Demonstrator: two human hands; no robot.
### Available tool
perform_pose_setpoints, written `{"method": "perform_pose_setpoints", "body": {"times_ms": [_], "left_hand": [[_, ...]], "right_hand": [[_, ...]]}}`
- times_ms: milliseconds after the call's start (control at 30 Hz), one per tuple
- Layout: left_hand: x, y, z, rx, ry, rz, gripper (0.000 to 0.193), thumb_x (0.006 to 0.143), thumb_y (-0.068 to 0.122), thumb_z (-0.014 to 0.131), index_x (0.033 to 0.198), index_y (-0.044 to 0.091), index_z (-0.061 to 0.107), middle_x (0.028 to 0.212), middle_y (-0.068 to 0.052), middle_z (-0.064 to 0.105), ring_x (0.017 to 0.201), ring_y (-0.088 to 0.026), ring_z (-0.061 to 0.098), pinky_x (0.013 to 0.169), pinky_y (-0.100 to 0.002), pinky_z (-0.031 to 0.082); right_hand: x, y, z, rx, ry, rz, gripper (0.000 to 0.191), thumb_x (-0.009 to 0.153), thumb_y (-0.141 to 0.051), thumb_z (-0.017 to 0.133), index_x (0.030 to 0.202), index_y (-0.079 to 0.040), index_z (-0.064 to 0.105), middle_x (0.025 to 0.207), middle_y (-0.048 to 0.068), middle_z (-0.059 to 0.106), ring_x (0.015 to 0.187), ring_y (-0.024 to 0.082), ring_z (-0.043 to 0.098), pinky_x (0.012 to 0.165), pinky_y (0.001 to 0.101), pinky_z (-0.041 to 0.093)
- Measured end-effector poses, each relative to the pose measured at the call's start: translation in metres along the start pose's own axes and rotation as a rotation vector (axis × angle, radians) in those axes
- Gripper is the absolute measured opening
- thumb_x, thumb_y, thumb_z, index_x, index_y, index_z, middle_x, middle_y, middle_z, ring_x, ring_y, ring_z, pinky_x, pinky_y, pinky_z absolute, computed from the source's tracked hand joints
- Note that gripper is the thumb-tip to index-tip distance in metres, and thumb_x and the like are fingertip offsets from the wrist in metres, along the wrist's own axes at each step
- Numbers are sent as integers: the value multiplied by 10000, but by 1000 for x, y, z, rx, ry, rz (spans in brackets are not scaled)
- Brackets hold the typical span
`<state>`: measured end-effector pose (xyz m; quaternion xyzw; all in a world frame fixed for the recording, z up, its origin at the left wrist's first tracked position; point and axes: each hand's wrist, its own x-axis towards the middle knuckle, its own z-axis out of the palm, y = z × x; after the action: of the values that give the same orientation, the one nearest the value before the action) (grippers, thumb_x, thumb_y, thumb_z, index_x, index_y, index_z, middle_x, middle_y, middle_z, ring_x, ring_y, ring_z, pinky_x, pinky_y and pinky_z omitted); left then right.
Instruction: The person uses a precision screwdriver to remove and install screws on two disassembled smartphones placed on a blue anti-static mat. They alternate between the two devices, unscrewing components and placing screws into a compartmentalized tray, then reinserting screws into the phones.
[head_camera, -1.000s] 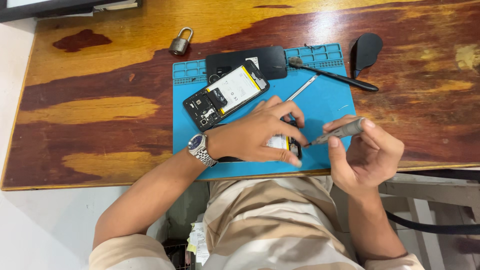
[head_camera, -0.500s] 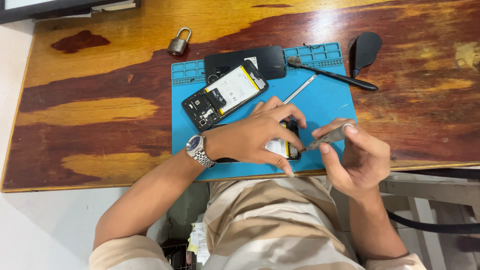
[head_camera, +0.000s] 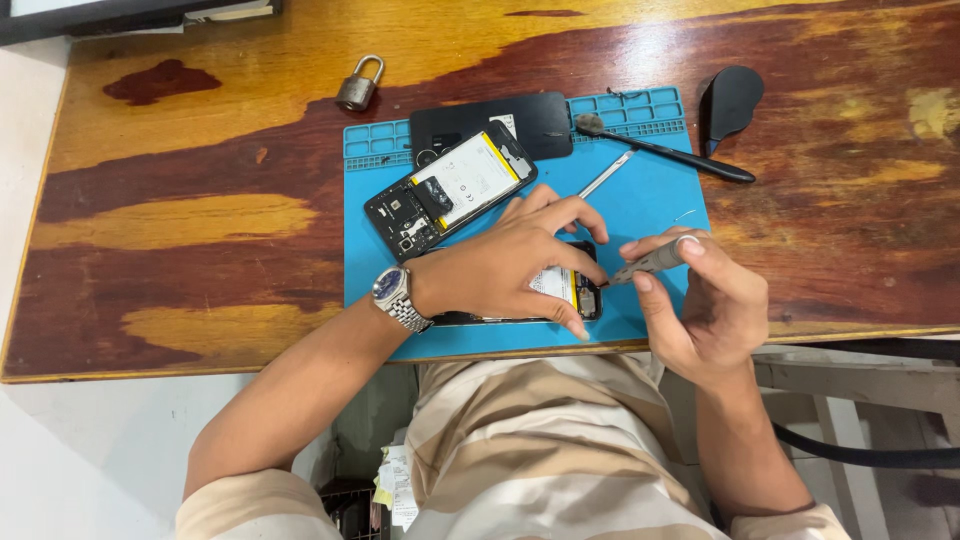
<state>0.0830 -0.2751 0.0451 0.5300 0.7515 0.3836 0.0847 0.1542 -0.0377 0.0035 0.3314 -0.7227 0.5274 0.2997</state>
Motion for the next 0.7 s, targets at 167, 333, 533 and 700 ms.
{"method": "perform_pose_setpoints", "body": {"times_ms": [167,333,533,700], "left_hand": [[0,-1,0,-3,-1,-2,490,808,511,821,1129,142,786,1356,-48,531,1211,-284,470,1090,-441,397],[1,-3,0,5,4,5,485,804,510,828,1127,149,788,1333,-39,549,1196,-279,470,1076,-434,392],[-1,-3,-5,-2,0,-14,458,804,505,836,1113,169,796,1298,-29,569,1167,-268,472,1071,-433,377],[-1,-1,-4,-4,-3,-13,460,796,517,831,1103,175,796,1297,-26,571,1178,-268,468,1069,-433,375]], "right_hand": [[1,0,1,-1,-9,-4,601,947,188,661,1410,-73,380,1123,225,620,969,329,720,814,387,598],[0,0,0,-13,-16,-13,617,947,175,681,1424,-98,401,1113,202,650,963,318,727,829,400,576],[0,-1,-2,6,-14,4,629,930,148,726,1434,-119,461,1103,181,680,946,308,732,823,386,575],[0,-1,-3,-32,-5,-13,630,923,141,738,1427,-124,469,1072,182,695,928,308,736,833,388,566]]}}
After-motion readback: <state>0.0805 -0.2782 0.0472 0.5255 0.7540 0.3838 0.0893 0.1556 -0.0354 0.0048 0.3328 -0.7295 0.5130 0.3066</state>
